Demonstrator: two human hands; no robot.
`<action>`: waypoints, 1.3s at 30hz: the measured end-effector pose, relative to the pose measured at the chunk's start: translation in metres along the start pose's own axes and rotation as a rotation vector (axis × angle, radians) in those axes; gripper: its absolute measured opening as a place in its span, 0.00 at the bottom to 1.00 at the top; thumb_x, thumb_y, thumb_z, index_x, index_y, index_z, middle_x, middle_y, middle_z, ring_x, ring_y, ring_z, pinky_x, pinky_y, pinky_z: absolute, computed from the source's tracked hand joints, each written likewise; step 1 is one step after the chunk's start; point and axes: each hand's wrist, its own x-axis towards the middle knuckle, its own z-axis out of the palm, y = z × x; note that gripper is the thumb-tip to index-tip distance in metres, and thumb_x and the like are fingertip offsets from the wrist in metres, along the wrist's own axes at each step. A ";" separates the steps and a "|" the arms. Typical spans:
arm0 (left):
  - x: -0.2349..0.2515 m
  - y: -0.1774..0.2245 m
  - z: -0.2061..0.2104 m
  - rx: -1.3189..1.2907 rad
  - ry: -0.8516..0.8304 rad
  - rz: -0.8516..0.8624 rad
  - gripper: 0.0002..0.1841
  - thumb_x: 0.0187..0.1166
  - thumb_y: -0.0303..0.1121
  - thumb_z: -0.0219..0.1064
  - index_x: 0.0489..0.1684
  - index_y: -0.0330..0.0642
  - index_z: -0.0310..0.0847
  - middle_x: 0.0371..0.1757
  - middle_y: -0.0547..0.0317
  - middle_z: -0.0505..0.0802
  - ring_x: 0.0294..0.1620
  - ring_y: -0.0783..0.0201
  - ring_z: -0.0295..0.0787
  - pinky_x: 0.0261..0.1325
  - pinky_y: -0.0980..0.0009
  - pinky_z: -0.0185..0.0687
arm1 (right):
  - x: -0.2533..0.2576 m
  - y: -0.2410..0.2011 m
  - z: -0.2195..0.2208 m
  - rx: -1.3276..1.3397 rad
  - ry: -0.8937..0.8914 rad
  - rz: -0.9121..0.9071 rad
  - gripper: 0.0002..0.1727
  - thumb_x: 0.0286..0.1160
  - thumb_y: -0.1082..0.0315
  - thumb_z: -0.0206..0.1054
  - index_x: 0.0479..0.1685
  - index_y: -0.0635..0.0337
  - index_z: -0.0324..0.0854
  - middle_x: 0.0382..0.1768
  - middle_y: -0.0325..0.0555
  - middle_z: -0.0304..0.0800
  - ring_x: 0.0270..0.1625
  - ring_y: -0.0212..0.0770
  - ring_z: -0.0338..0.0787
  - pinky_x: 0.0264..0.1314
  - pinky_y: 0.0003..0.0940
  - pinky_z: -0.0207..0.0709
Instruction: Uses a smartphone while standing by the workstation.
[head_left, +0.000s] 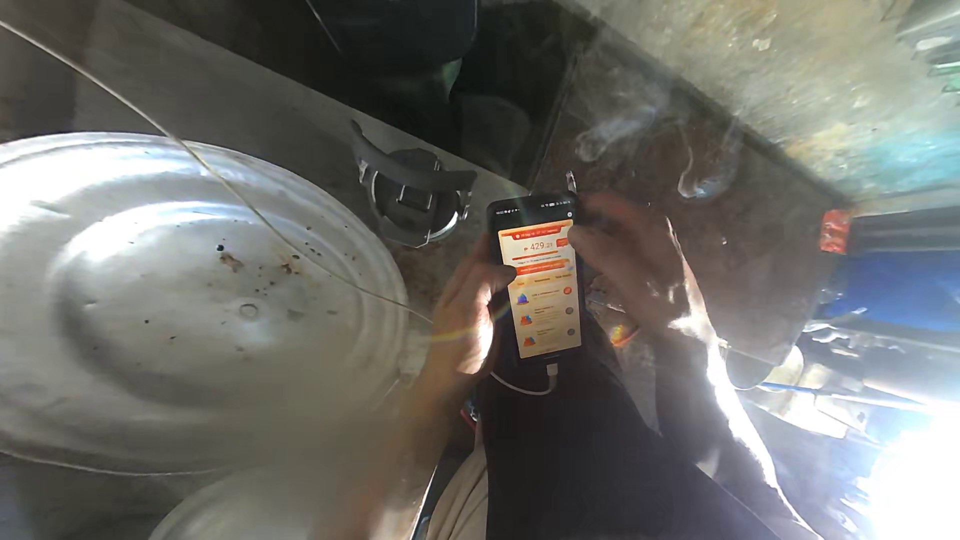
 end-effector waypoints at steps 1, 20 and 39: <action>0.000 0.000 0.000 0.011 -0.004 0.008 0.25 0.83 0.30 0.45 0.78 0.51 0.73 0.65 0.60 0.89 0.61 0.66 0.88 0.61 0.61 0.88 | 0.001 -0.001 0.002 -0.020 0.018 0.009 0.14 0.86 0.57 0.63 0.63 0.48 0.83 0.42 0.37 0.95 0.35 0.35 0.94 0.28 0.32 0.89; -0.001 0.000 0.001 0.008 -0.026 0.015 0.24 0.84 0.31 0.45 0.78 0.53 0.73 0.63 0.62 0.90 0.58 0.69 0.89 0.59 0.64 0.89 | 0.009 -0.001 0.003 -0.059 0.058 0.000 0.15 0.89 0.53 0.59 0.56 0.49 0.86 0.33 0.38 0.92 0.27 0.34 0.89 0.20 0.30 0.82; 0.001 -0.001 0.000 -0.039 -0.009 -0.026 0.23 0.87 0.35 0.41 0.75 0.51 0.76 0.59 0.58 0.91 0.55 0.66 0.91 0.55 0.63 0.90 | 0.002 0.007 0.001 0.062 -0.012 -0.095 0.17 0.89 0.61 0.54 0.65 0.56 0.82 0.44 0.40 0.92 0.40 0.33 0.91 0.35 0.29 0.88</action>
